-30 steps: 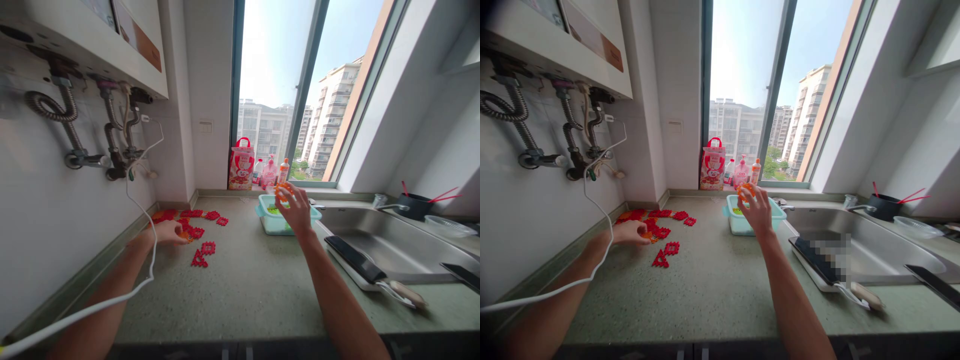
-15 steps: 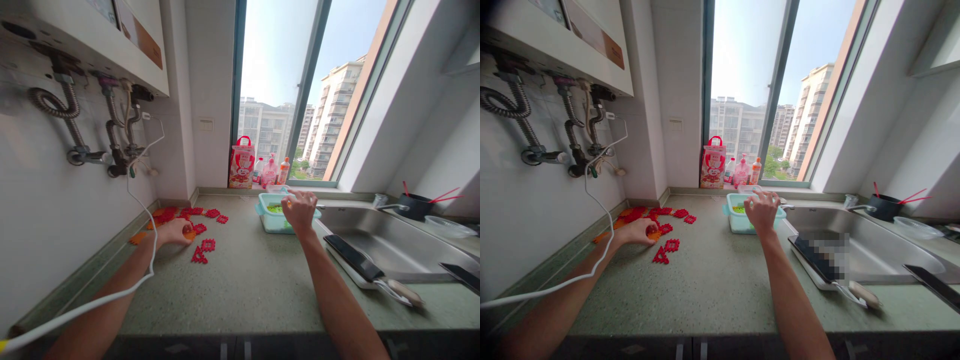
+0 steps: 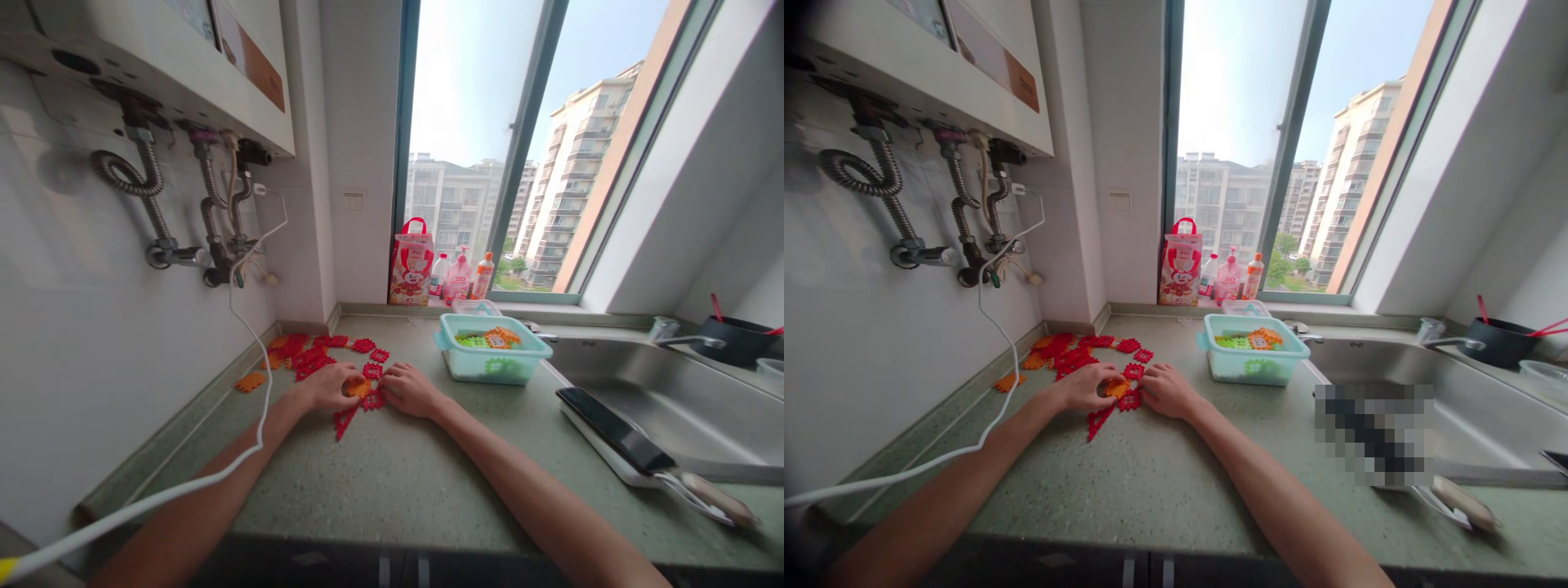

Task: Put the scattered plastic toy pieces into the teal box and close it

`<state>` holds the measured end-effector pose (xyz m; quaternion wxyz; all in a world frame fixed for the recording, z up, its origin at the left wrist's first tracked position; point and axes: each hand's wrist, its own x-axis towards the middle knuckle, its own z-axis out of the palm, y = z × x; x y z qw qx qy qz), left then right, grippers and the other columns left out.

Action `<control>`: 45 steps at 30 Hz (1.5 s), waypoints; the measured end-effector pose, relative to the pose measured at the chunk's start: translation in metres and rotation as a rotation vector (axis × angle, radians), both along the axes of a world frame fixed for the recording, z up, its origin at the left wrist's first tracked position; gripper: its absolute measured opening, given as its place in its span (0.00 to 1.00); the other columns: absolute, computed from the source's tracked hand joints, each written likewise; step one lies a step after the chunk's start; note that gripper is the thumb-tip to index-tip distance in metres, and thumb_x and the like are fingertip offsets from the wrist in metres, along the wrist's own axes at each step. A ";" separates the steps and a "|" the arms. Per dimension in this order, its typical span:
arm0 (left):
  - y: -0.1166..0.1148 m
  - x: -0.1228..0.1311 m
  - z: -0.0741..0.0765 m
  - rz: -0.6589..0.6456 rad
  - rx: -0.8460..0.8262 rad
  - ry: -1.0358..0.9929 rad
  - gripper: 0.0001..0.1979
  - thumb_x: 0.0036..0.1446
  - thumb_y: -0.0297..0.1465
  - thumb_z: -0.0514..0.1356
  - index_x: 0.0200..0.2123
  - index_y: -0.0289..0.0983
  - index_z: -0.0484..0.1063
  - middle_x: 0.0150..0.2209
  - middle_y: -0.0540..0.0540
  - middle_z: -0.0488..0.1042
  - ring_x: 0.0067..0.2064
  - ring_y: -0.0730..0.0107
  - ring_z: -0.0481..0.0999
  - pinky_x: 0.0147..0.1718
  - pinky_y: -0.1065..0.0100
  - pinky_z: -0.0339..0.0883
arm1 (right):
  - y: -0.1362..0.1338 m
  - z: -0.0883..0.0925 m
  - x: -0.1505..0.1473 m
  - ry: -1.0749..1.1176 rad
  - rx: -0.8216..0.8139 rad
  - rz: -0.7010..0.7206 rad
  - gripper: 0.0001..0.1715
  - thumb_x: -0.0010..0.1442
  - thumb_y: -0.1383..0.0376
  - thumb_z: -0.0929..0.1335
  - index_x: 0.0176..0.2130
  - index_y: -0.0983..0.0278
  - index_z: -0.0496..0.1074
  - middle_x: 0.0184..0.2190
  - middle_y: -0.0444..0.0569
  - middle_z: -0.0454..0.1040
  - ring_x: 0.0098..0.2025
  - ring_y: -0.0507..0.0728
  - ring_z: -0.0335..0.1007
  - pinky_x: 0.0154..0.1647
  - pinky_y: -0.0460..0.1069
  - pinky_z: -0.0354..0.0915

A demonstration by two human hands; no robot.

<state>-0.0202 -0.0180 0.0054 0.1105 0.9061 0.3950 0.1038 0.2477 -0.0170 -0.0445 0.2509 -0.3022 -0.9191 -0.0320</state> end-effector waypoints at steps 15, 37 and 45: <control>0.010 0.013 -0.031 -0.051 0.082 -0.270 0.23 0.60 0.42 0.69 0.55 0.41 0.74 0.53 0.43 0.77 0.45 0.62 0.78 0.49 0.61 0.73 | 0.004 -0.002 0.005 0.120 -0.172 0.011 0.20 0.70 0.57 0.69 0.58 0.58 0.77 0.51 0.52 0.82 0.53 0.60 0.77 0.59 0.54 0.67; 0.015 -0.011 -0.005 -0.017 0.258 -0.096 0.11 0.54 0.22 0.60 0.32 0.40 0.83 0.42 0.44 0.80 0.48 0.61 0.78 0.54 0.61 0.70 | 0.016 -0.012 0.008 0.197 -0.172 -0.167 0.10 0.61 0.57 0.76 0.40 0.60 0.80 0.37 0.49 0.81 0.44 0.59 0.75 0.48 0.51 0.67; 0.045 -0.107 0.008 0.955 0.204 0.231 0.20 0.63 0.34 0.58 0.53 0.29 0.78 0.53 0.23 0.76 0.55 0.35 0.77 0.51 0.46 0.72 | 0.018 -0.018 0.009 0.178 -0.099 -0.207 0.11 0.58 0.59 0.76 0.41 0.59 0.79 0.40 0.49 0.81 0.42 0.59 0.75 0.45 0.51 0.67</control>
